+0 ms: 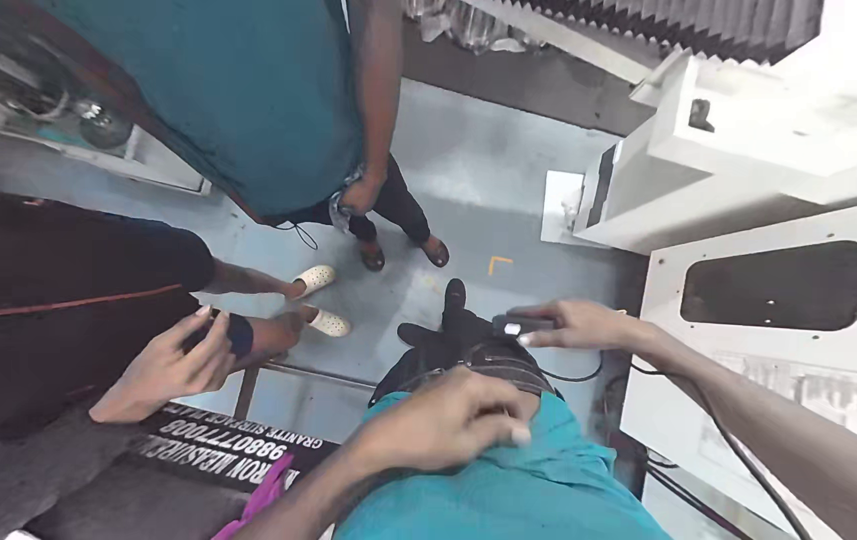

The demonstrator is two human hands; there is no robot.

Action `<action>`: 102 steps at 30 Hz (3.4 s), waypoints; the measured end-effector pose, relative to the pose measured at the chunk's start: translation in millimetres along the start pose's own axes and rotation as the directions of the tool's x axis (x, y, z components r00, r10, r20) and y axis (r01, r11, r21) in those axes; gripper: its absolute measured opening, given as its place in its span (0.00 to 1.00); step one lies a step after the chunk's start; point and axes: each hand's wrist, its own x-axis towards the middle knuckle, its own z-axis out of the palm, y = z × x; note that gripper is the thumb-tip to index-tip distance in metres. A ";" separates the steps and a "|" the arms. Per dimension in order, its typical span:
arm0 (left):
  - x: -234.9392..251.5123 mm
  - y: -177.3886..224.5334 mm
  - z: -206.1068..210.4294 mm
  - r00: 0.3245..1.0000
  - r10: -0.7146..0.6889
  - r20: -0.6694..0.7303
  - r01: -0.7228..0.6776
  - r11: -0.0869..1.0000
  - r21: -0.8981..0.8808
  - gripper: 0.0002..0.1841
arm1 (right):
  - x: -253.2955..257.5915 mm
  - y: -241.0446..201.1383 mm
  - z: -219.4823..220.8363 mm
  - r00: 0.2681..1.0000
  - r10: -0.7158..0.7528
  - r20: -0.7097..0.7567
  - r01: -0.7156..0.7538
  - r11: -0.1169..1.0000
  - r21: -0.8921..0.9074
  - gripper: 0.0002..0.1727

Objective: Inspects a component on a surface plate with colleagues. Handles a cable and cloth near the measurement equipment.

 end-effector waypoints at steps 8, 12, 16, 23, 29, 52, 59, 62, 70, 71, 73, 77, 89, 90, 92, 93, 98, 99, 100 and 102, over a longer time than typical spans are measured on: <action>59.3 -78.3 -11.6 0.695 -0.697 -0.176 0.712 0.631 0.309 0.20 | -39.8 -16.5 -8.8 0.988 0.062 0.144 -0.042 0.990 -0.138 0.38; 93.9 -132.5 -23.9 0.690 -0.724 0.009 0.671 0.645 0.366 0.23 | -51.8 -22.0 -11.9 0.989 -0.040 0.141 0.046 0.998 -0.041 0.39; 111.2 -119.3 -31.1 0.756 -0.646 0.102 0.453 0.630 0.631 0.11 | -34.4 -22.9 -4.6 0.986 -0.054 0.159 0.063 0.997 -0.049 0.39; 133.9 -104.7 -36.3 0.872 -0.484 0.077 0.291 0.637 0.714 0.09 | -9.9 -67.4 13.6 0.940 0.320 0.119 -0.275 0.915 -0.295 0.36; 150.2 -118.2 -17.9 0.886 -0.451 0.106 0.292 0.722 0.627 0.08 | 11.0 -81.8 29.9 0.872 0.482 0.086 -0.436 0.845 -0.309 0.34; 137.2 -126.6 -16.0 0.904 -0.428 -0.008 0.372 0.775 0.511 0.11 | -42.1 13.9 -20.3 0.948 0.209 -0.238 -0.142 0.952 0.270 0.10; 137.0 -120.1 -16.2 0.886 -0.463 -0.008 0.386 0.729 0.566 0.12 | -28.7 55.0 15.9 0.954 0.247 -0.172 -0.151 0.887 0.436 0.21; 136.4 -121.7 -15.7 0.872 -0.490 -0.013 0.410 0.715 0.567 0.11 | -16.2 70.4 42.4 0.984 0.168 -0.060 -0.122 0.879 0.462 0.36; 113.2 -127.5 -9.6 0.875 -0.479 -0.073 0.463 0.783 0.414 0.16 | -17.1 89.0 93.0 0.943 0.204 0.261 -0.332 0.582 0.742 0.11; 106.3 -125.8 -10.3 0.892 -0.446 -0.077 0.442 0.824 0.354 0.18 | -22.4 91.5 92.1 0.955 0.204 0.214 -0.294 0.567 0.769 0.08; 91.5 -120.6 -13.3 0.931 -0.361 -0.047 0.363 0.915 0.177 0.19 | -34.5 100.1 84.0 0.970 0.241 0.012 -0.145 0.543 0.827 0.05; 73.0 -119.9 -18.7 0.945 -0.312 0.102 0.318 0.947 -0.046 0.10 | -60.0 117.2 38.0 0.736 0.500 -0.456 0.251 0.423 0.871 0.06; 88.4 -116.0 -12.6 0.835 -0.451 -0.314 0.521 0.832 0.191 0.15 | -75.8 158.7 -1.8 0.942 0.327 0.077 -0.329 0.944 0.015 0.10; 76.7 -109.9 -13.7 0.802 -0.458 -0.384 0.547 0.821 0.165 0.16 | -65.6 160.6 -4.5 0.931 0.364 -0.023 -0.364 0.926 -0.097 0.10; 43.9 -98.1 -21.8 0.718 -0.399 -0.570 0.539 0.837 0.093 0.16 | -42.0 145.8 -19.9 0.924 0.232 -0.305 -0.245 0.970 -0.002 0.10; 22.1 -91.5 -25.3 0.668 -0.373 -0.644 0.528 0.847 0.056 0.15 | -27.9 131.2 -28.2 0.898 0.162 -0.410 -0.142 0.987 0.079 0.10; -112.6 -57.5 -11.9 0.278 -0.117 -0.954 0.613 0.786 0.082 0.11 | 52.6 29.3 -57.6 0.901 -0.108 -0.419 0.163 0.982 0.096 0.11; -139.4 -51.0 -5.6 0.190 -0.049 -0.981 0.677 0.730 0.095 0.10 | 70.2 9.8 -58.8 0.906 -0.179 -0.385 0.217 0.974 0.057 0.11; -165.5 -40.9 2.1 0.121 -0.053 -0.991 0.740 0.671 0.054 0.11 | 86.2 -10.3 -57.6 0.909 -0.242 -0.339 0.269 0.963 0.032 0.11; -208.7 -17.7 22.9 0.000 -0.207 -0.978 0.852 0.512 -0.109 0.14 | 112.3 -48.6 -49.1 0.909 -0.348 -0.229 0.356 0.935 -0.008 0.12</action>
